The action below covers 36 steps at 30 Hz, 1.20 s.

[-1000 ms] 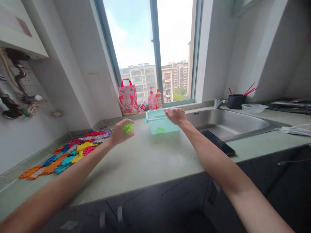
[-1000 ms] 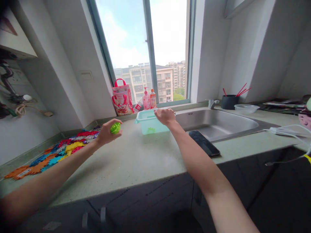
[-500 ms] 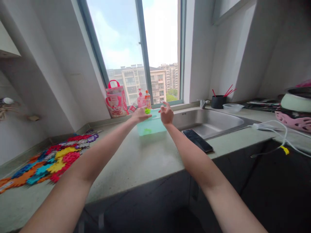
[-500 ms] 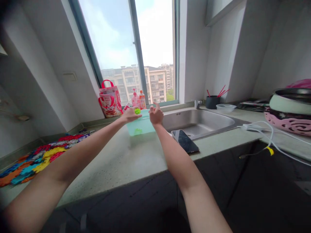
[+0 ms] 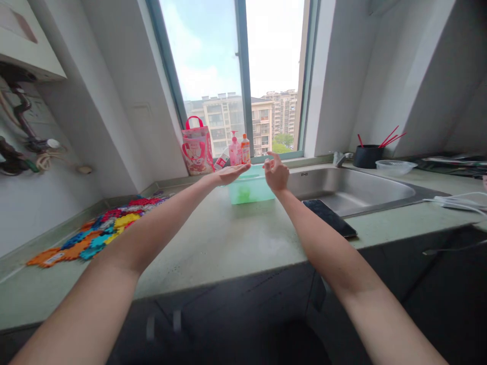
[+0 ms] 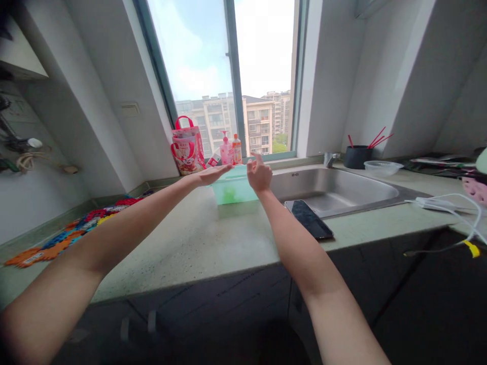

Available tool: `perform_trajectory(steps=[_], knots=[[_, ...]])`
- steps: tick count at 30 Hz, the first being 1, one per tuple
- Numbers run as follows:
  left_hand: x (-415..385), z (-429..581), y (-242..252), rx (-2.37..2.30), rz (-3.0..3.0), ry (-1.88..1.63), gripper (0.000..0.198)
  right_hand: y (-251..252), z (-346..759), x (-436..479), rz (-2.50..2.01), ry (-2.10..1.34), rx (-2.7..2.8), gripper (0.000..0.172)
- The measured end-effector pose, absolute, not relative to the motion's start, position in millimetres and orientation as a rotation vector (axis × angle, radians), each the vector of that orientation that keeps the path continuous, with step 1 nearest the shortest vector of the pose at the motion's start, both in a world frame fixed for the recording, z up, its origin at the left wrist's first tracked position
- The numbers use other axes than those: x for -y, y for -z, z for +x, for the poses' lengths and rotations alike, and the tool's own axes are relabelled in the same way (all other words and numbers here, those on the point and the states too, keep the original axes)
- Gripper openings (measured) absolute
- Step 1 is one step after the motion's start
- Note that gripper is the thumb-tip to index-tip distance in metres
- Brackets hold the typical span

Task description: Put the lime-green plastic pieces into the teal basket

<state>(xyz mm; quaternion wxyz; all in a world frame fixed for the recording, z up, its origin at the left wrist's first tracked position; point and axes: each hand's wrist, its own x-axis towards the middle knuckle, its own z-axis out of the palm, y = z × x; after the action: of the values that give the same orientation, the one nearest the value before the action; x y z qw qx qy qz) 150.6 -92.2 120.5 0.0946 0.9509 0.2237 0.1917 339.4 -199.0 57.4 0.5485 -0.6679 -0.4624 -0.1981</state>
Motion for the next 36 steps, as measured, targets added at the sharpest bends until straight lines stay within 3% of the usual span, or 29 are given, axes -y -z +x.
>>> perform_trajectory(steps=[6,11,13,15,17,19,36], knots=[[89.0,22.6,-113.6,-0.545,2.788,-0.809,0.078,-69.8,302.4,208.4,-1.263,0.618,1.308,0.040],[107.5,-66.0,-48.6,-0.676,2.878,-0.315,0.076,-37.2,225.2,209.4,-0.974,0.410,1.977,0.034],[119.9,-78.8,-22.8,-0.706,2.876,-0.187,0.080,-15.1,199.6,205.2,-0.991,0.277,2.248,0.041],[130.6,-82.2,-6.2,-0.775,2.869,-0.083,0.089,3.6,184.2,199.8,-1.180,0.114,2.400,0.059],[137.6,-81.4,0.5,-0.825,2.853,-0.063,0.096,15.1,178.5,195.3,-1.406,-0.060,2.459,0.077],[140.9,-80.2,0.8,-0.841,2.838,-0.100,0.097,19.8,178.8,193.6,-1.528,-0.172,2.468,0.084],[147.7,-84.8,-9.9,-0.847,2.790,-0.191,0.094,5.3,169.9,210.7,-1.635,-0.287,2.384,0.085]])
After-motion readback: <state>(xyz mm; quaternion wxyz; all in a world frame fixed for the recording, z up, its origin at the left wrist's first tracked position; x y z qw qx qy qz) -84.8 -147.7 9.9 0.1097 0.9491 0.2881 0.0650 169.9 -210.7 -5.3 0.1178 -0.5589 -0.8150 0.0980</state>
